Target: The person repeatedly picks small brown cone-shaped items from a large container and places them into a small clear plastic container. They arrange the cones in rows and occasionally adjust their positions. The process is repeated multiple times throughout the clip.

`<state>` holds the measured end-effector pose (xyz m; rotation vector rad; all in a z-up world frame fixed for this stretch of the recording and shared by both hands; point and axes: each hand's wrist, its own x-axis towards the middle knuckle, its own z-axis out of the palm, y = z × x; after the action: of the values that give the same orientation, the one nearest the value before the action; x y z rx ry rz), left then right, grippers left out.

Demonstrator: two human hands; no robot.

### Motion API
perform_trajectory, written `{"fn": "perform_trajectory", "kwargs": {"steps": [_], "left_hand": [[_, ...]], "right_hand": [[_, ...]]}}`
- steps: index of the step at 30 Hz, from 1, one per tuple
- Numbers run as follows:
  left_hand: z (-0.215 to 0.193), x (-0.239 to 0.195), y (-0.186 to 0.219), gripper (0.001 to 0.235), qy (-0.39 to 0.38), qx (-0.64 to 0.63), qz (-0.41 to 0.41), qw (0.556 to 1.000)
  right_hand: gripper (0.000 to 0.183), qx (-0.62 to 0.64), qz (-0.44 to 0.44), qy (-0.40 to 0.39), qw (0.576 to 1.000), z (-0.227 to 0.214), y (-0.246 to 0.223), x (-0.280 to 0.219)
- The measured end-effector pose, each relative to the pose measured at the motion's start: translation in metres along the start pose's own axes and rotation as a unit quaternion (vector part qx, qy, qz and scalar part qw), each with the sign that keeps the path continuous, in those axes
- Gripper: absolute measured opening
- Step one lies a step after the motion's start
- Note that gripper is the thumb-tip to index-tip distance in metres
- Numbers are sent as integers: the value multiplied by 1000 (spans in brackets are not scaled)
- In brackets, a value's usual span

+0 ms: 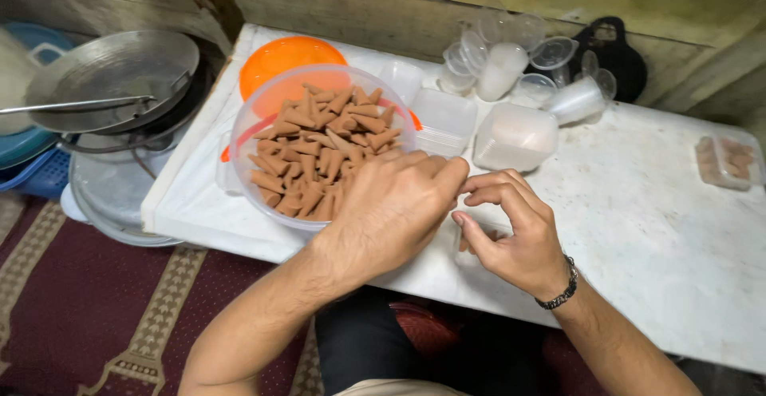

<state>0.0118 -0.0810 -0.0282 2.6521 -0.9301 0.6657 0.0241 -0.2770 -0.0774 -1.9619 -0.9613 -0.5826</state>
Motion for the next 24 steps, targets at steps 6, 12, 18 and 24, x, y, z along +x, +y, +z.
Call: {"fn": "perform_trajectory", "kwargs": {"steps": [6, 12, 18, 24], "left_hand": [[57, 25, 35, 27, -69, -111, 32, 991], [99, 17, 37, 21, -104, -238, -37, 965], [135, -25, 19, 23, -54, -273, -156, 948], [154, -45, 7, 33, -134, -348, -233, 898]], "right_hand": [[19, -35, 91, 3, 995, -29, 29, -60], [28, -58, 195, -55, 978, -33, 57, -103], [18, -27, 242, -115, 963, -24, 60, -109], [13, -28, 262, -221, 939, -17, 58, -84]]}}
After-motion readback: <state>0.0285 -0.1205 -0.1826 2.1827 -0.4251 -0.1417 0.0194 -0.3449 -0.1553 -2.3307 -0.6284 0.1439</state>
